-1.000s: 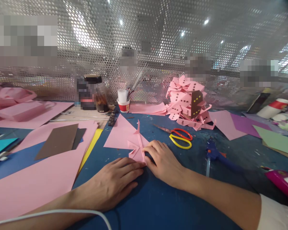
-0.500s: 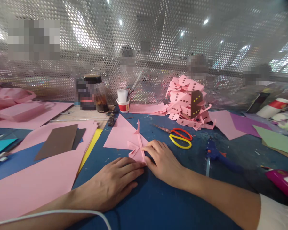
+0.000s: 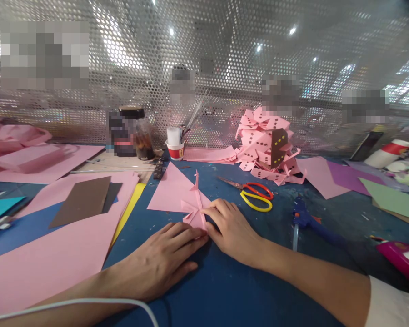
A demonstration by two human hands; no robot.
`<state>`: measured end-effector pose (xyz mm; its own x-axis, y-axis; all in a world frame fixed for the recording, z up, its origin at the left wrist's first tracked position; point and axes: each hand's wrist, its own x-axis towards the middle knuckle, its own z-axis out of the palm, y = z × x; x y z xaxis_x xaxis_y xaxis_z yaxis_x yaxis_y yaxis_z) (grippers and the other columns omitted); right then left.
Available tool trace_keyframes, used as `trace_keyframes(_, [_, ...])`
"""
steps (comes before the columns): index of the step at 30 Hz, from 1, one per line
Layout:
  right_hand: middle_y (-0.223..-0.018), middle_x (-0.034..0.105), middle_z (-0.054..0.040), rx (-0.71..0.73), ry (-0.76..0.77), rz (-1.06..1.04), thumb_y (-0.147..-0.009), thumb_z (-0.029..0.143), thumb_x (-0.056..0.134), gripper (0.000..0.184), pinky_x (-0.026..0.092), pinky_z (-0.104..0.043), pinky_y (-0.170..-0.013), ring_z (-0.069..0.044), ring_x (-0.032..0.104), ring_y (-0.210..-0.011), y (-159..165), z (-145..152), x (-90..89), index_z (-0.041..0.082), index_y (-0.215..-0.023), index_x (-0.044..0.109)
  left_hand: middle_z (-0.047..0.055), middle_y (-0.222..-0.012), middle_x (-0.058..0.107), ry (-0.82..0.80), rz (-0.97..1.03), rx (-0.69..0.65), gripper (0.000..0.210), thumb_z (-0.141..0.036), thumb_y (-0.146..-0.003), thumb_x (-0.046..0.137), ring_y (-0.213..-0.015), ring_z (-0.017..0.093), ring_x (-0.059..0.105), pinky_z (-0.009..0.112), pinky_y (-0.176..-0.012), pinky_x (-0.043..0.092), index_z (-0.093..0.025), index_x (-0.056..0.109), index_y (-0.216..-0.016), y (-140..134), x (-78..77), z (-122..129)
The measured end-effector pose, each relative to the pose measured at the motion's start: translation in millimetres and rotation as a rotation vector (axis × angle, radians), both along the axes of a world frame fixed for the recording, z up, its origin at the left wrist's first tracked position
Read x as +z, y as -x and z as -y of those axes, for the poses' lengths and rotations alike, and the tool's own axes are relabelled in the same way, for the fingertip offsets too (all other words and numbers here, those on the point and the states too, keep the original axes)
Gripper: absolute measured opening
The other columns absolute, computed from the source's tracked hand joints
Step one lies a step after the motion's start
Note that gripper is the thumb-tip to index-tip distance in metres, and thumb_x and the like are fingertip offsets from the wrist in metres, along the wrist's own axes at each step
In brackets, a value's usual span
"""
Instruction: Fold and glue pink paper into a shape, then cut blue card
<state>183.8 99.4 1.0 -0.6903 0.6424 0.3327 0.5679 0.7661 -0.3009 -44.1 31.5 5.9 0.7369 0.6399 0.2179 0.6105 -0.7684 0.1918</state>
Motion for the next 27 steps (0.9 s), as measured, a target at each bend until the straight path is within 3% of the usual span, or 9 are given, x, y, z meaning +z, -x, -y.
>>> trace_keyframes(8, [-0.115, 0.06, -0.0094, 0.003, 0.0, 0.011, -0.1, 0.022, 0.05, 0.021, 0.045, -0.043, -0.094, -0.025, 0.055, -0.107, -0.5, 0.2, 1.1, 0.019, -0.119, 0.061, 0.01, -0.134, 0.062, 0.019, 0.013, 0.015, 0.046, -0.038, -0.103, 0.052, -0.118, 0.025, 0.056, 0.04, -0.1, 0.051, -0.023, 0.047, -0.146, -2.3, 2.8, 0.5])
trace_keyframes(27, [-0.114, 0.06, -0.0094, 0.006, 0.006, -0.016, -0.099, 0.02, 0.051, 0.024, 0.046, -0.043, -0.095, -0.025, 0.056, -0.107, -0.7, 0.0, 0.8, 0.02, -0.121, 0.061, 0.01, -0.138, 0.06, 0.008, 0.024, 0.002, 0.051, -0.036, -0.103, 0.052, -0.122, 0.026, 0.055, 0.041, -0.103, 0.051, -0.023, 0.042, -0.151, -1.7, 1.7, -0.7])
